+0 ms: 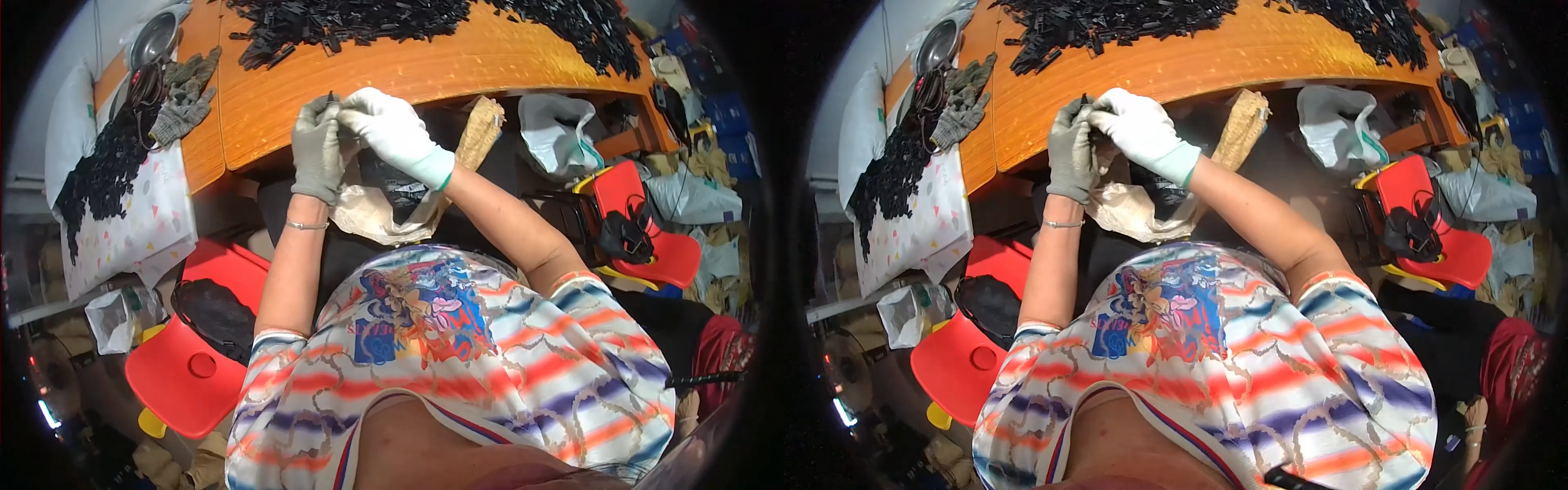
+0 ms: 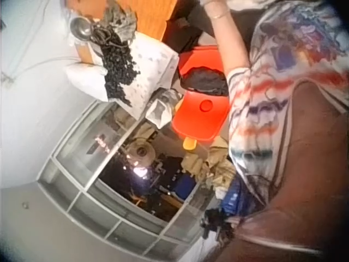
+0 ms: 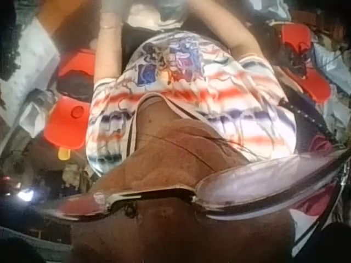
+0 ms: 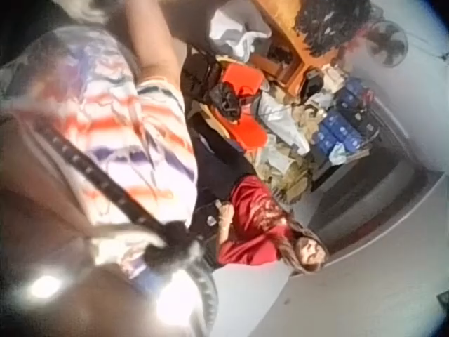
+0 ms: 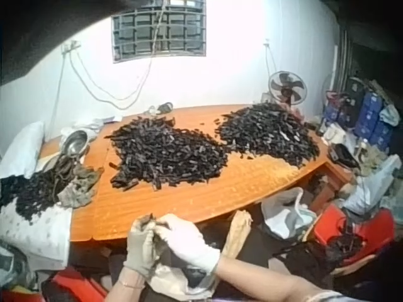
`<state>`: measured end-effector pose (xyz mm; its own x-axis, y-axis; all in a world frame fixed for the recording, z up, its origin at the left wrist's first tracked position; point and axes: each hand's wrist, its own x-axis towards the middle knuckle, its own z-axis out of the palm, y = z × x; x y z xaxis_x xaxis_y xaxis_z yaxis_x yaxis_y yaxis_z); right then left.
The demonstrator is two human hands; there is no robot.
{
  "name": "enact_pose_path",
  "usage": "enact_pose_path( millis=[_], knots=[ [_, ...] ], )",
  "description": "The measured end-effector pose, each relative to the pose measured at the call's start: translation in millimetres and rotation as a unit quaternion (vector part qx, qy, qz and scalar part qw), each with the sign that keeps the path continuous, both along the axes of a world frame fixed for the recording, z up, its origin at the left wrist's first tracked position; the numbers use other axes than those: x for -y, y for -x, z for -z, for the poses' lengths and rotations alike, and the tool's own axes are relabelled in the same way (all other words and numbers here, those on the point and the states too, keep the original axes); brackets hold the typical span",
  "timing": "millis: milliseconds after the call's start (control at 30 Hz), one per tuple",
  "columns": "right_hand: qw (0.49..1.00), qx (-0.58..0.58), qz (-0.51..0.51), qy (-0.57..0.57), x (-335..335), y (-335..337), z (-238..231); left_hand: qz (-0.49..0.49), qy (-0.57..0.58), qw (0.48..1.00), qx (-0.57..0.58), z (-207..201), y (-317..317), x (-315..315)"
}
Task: Inspecting and sorting small black plastic components from a table into a bag.
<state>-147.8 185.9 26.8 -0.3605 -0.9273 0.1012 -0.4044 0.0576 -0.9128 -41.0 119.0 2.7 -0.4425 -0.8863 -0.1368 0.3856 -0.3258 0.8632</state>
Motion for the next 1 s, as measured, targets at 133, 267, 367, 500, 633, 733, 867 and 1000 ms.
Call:
enact_pose_path(
  millis=[133, 267, 367, 500, 633, 733, 867, 1000],
  knots=[
    [0.972, -0.218, -0.009, 0.083, -9, 8, 9, 0.030, 0.003, 0.999, 0.027, 4, -2, -2],
    [0.974, -0.218, 0.016, 0.053, -9, 12, 3, 0.043, 0.003, 0.999, -0.012, 8, 3, -9],
    [0.987, -0.147, 0.061, 0.016, -9, 15, -13, 0.049, 0.024, 0.998, -0.032, 6, 4, -12],
    [0.997, 0.026, 0.068, -0.005, -5, 12, -19, 0.051, 0.084, 0.995, 0.009, 7, 5, -12],
    [0.991, 0.114, 0.057, 0.047, 1, 10, -12, 0.035, 0.106, 0.992, 0.055, 4, 8, -14],
    [0.989, 0.129, 0.055, 0.034, 4, 9, -12, 0.033, 0.115, 0.991, 0.063, 1, 7, -14],
    [0.988, 0.133, 0.039, 0.074, 10, 16, 7, 0.036, 0.117, 0.990, 0.067, -1, 9, -15],
    [0.996, 0.072, 0.018, 0.055, 9, 18, 8, 0.031, 0.080, 0.996, 0.028, -4, 9, -17]
  ],
)
